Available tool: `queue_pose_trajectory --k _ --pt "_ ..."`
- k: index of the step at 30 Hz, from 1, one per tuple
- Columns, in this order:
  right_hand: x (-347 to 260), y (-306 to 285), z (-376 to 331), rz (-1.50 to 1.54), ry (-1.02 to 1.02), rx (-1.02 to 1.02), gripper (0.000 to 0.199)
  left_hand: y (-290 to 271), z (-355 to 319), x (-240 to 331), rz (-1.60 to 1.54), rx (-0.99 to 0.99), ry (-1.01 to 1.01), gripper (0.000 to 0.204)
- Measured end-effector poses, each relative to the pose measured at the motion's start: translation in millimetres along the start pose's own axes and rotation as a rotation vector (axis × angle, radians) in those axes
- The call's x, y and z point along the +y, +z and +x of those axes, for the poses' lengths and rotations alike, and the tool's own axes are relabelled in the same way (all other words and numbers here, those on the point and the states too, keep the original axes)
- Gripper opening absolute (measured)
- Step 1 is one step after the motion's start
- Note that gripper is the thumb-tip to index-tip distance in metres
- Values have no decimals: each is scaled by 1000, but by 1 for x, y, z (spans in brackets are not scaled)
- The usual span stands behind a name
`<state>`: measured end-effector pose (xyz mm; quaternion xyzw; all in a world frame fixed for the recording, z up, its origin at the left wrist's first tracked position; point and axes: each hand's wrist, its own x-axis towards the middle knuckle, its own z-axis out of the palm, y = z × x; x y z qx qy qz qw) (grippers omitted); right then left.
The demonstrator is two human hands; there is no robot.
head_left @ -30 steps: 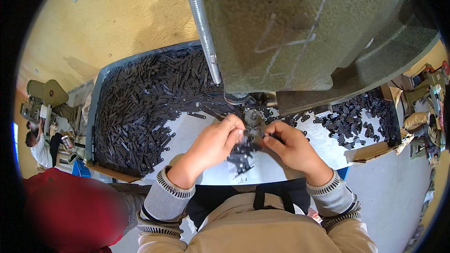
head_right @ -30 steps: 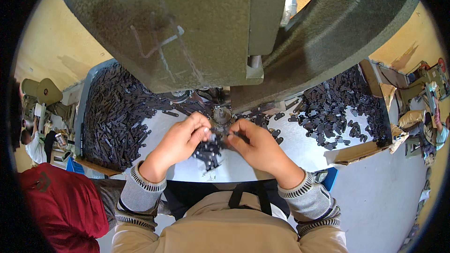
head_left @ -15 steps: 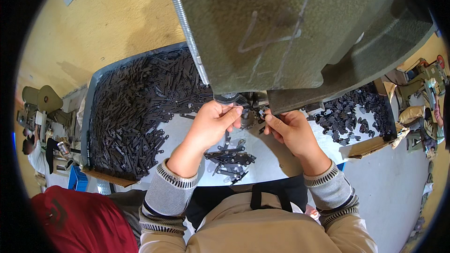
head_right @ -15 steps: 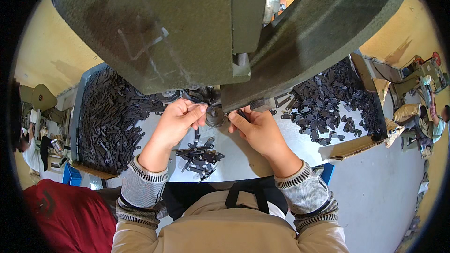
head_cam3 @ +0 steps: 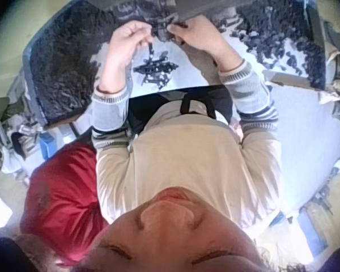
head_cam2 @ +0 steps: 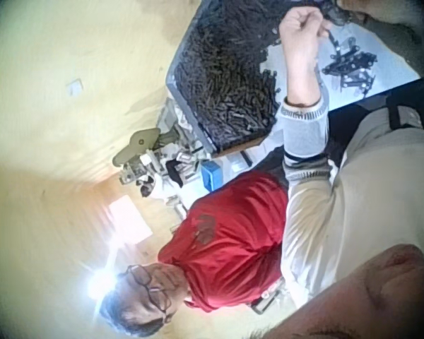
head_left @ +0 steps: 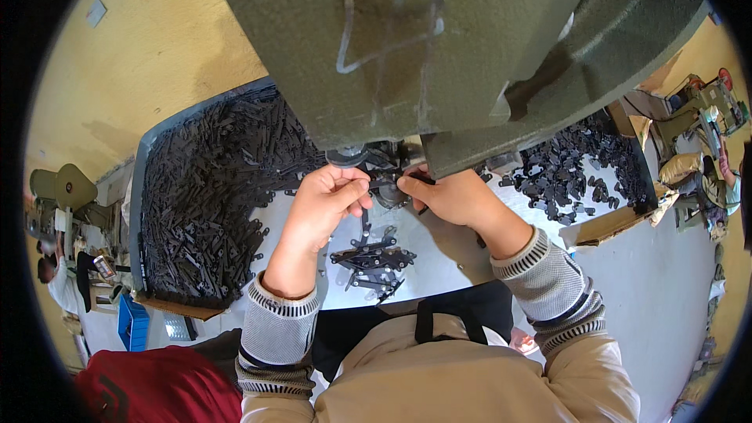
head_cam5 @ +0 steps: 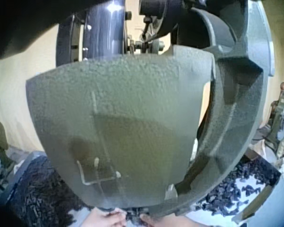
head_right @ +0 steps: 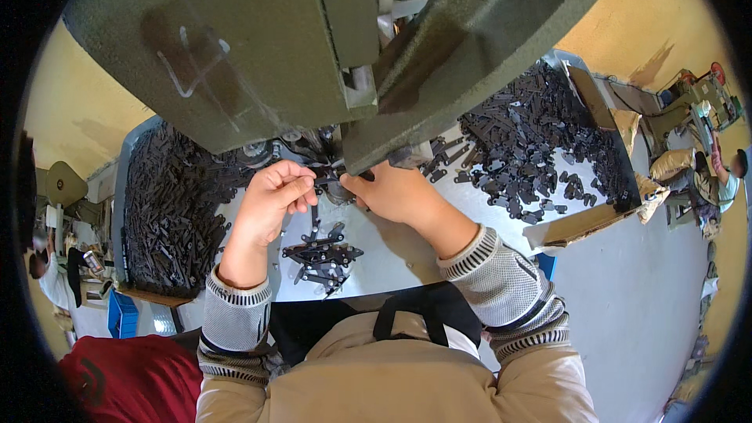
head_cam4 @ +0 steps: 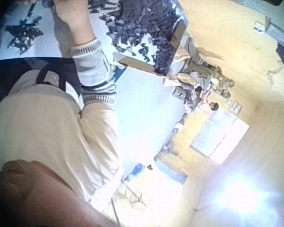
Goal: The person repeatedly picks small black metal components from a bin and assembles them by hand into a larger metal fixture mounted on a machine. The person places each assembled unit onto the fixture and continues the cycle without using additional tools.
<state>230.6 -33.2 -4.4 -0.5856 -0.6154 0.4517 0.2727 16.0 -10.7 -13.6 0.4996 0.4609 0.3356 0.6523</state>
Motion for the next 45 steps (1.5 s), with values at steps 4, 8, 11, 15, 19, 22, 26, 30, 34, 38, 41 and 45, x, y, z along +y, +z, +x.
queue_pose_trajectory --k 4,8,11,15,19,22,26,30,34,38,41,45 --pt "-2 -22 -19 -90 -111 56 21 0 2 -4 35 1 19 12" --pt "12 -39 -42 -123 -259 167 15 -1 1 -3 30 4 21 12" --pt "27 -34 -53 -261 -367 160 13 0 2 -4 20 15 24 10" --pt "38 -22 -53 -429 -452 246 12 1 3 -5 0 20 10 9" --pt "34 -21 -54 -297 -429 234 10 0 1 -3 -23 -4 14 9" --pt "25 -24 -53 -102 -380 202 9 0 0 -2 -21 1 35 11" --pt "10 -20 -42 -23 -360 97 7 -1 0 -3 -111 60 165 15" --pt "-4 -9 -15 -110 -305 134 21 -8 2 2 -341 81 316 3" --pt "-12 -4 2 -241 -382 183 20 -10 -4 6 -282 224 340 10" --pt "-6 -6 5 -317 -595 304 20 -5 -5 7 -238 197 348 11" --pt "2 -3 -1 -156 -590 379 17 -1 -4 5 -135 208 282 11" --pt "14 -8 -16 273 -237 186 14 -2 -2 4 -137 227 261 11"
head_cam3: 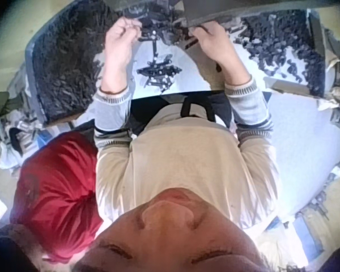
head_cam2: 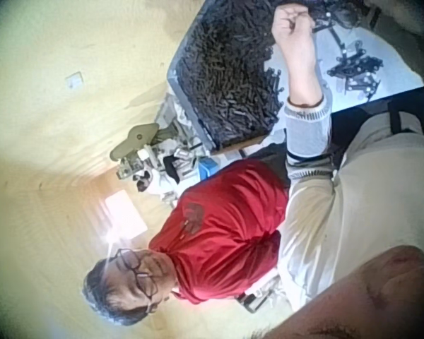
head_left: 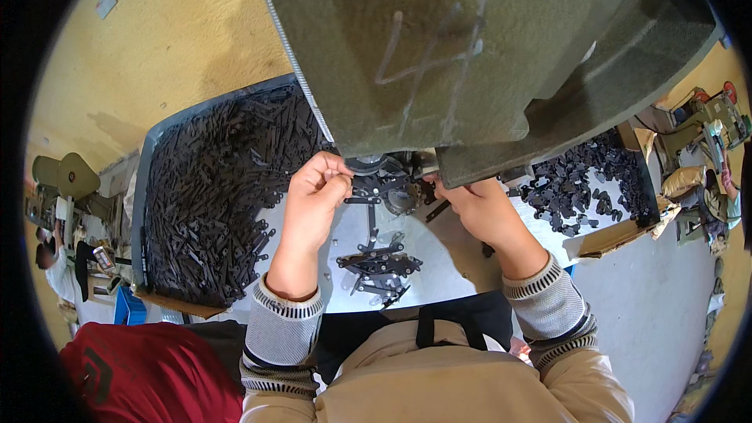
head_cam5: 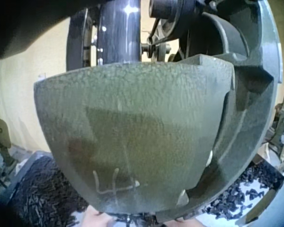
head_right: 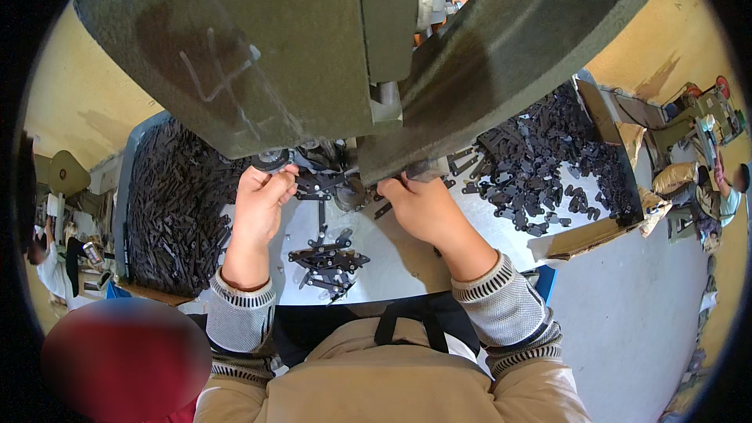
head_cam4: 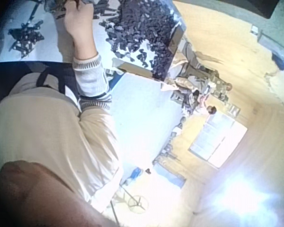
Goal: The person repeatedly picks small black metal components from a bin and assembles them by hand into a larger metal fixture mounted on a machine. The person places each assembled unit onto the fixture and continues the cycle without using additional tools.
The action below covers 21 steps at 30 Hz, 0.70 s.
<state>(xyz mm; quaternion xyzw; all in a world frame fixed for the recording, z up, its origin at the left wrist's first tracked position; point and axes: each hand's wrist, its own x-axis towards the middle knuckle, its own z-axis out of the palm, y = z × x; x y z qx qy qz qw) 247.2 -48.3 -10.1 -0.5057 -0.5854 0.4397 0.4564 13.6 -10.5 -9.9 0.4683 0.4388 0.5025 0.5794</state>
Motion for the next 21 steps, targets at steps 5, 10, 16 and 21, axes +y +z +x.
queue_pose_trajectory --k 5,10,16,21 --pt "-2 -9 -8 205 285 -37 20 -7 3 -4 38 -34 -30 11" --pt "-12 -8 -16 361 265 30 28 -21 3 -3 503 -124 -36 8" --pt "-18 -17 -17 319 384 -35 27 -30 -11 1 606 -213 -56 13" --pt "-12 -14 -19 678 359 -7 23 -29 -12 2 781 -216 65 19"
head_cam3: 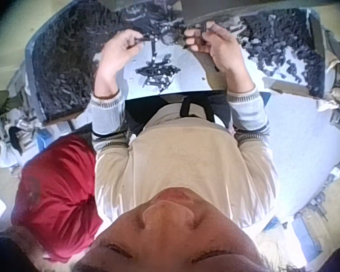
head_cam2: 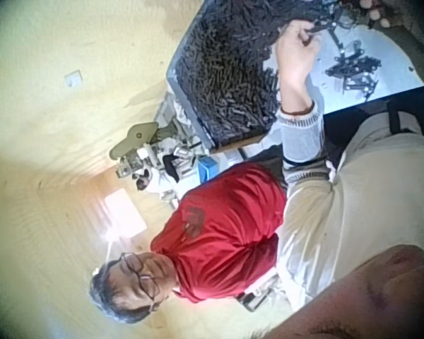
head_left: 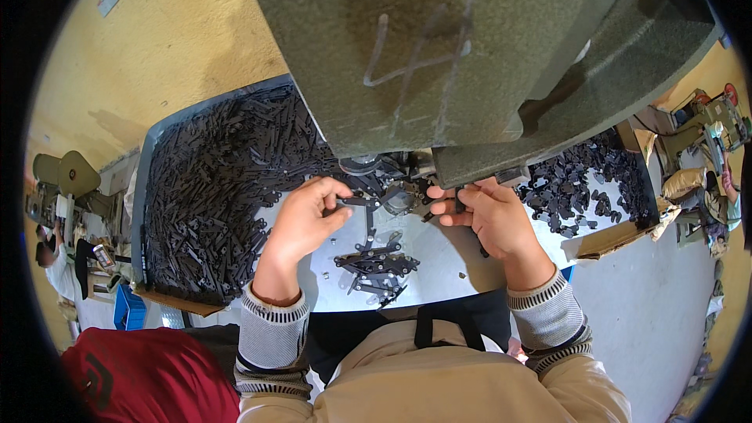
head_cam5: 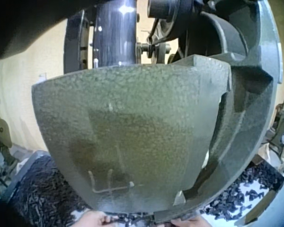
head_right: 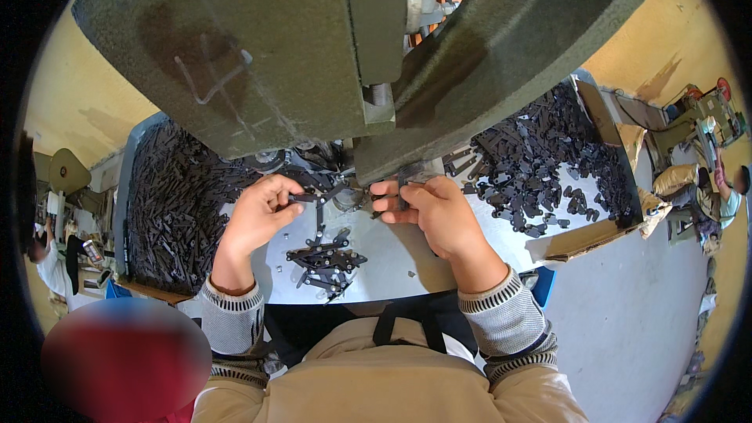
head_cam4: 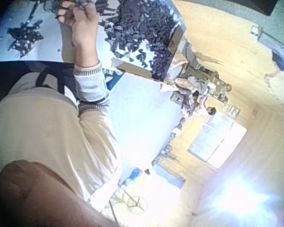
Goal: The person repeatedly picks small black metal components from a bin and assembles them by hand into a larger metal fixture mounted on a machine. The person places each assembled unit onto the fixture and continues the cycle without using additional tools.
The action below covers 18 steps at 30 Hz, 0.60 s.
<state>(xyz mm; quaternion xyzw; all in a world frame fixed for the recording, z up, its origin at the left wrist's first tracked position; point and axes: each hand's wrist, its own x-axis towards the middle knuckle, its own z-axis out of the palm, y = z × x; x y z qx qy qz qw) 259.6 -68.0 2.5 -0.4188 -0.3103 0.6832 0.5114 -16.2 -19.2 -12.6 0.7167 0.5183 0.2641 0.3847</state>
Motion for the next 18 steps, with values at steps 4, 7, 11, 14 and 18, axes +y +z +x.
queue_pose_trajectory --k 4,7,11,14,18 --pt "5 -2 0 -47 -6 -14 21 3 9 2 132 -32 99 16" --pt "7 -4 0 -86 -1 -31 16 -2 6 4 233 -62 119 15" --pt "10 -3 -1 -99 -13 -25 9 -14 -2 4 297 -124 98 14" --pt "11 -1 -4 -130 -34 12 6 -18 -7 4 368 -103 200 13" --pt "7 1 -8 -221 -55 73 11 -32 -18 4 192 -94 -90 13"
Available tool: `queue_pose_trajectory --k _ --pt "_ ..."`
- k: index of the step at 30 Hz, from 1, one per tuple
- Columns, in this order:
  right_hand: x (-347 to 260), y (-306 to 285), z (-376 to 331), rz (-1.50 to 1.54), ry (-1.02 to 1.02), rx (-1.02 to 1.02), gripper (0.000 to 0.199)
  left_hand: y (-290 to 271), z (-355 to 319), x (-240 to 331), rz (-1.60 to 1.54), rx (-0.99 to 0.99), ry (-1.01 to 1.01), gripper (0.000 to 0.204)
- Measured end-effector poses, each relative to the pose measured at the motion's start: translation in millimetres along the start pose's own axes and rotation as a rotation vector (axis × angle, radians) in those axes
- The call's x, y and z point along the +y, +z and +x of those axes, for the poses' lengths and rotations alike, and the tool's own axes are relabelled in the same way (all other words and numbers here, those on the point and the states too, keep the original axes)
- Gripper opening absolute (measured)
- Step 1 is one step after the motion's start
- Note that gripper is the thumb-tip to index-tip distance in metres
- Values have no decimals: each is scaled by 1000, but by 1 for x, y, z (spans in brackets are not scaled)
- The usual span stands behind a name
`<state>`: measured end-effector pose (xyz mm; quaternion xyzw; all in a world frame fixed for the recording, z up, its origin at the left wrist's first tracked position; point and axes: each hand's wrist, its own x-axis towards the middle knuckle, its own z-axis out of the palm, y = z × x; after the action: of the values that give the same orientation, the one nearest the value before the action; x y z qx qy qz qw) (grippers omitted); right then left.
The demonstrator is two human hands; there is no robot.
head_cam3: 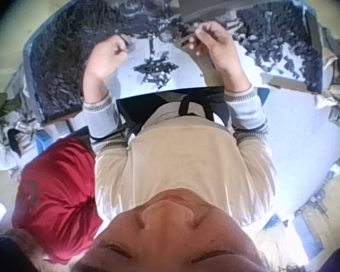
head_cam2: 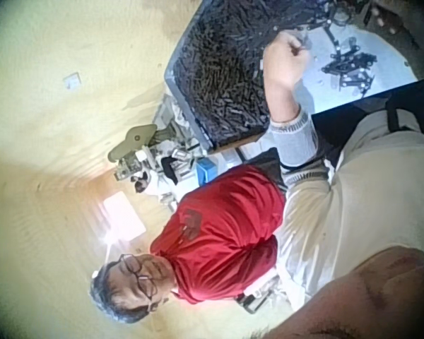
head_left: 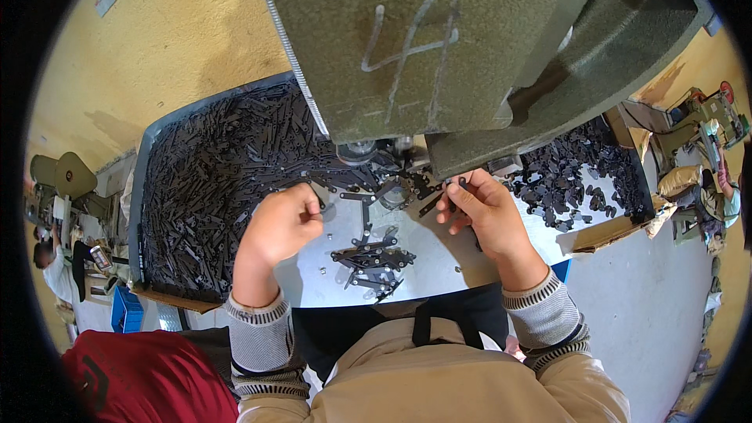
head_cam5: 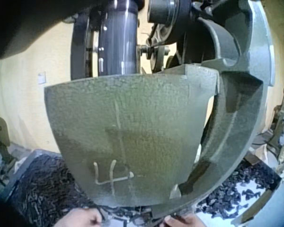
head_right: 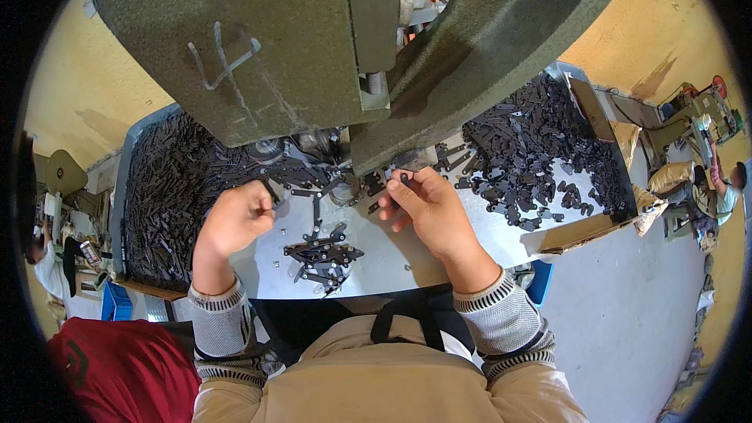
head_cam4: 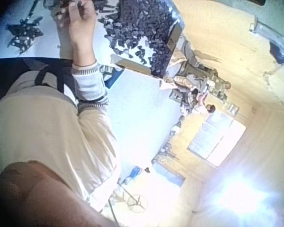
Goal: The person repeatedly picks small black metal components from a bin and assembles them by hand into a larger metal fixture mounted on a machine. The person places each assembled unit onto the fixture and continues the cycle without using additional tools.
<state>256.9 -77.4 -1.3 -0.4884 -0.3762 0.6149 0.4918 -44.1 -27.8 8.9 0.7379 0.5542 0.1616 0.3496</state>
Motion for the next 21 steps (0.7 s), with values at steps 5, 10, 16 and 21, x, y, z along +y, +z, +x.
queue_pose_trajectory --k 5,10,16,21 --pt "-1 1 5 -71 -115 34 14 -11 -8 5 -478 139 16 3" --pt "0 3 12 -63 -77 3 17 -3 2 34 -714 94 58 10" --pt "9 10 23 -223 -118 -34 19 40 32 50 -783 1 51 23" --pt "11 16 27 -263 -173 -68 18 51 42 42 -737 -24 34 24"
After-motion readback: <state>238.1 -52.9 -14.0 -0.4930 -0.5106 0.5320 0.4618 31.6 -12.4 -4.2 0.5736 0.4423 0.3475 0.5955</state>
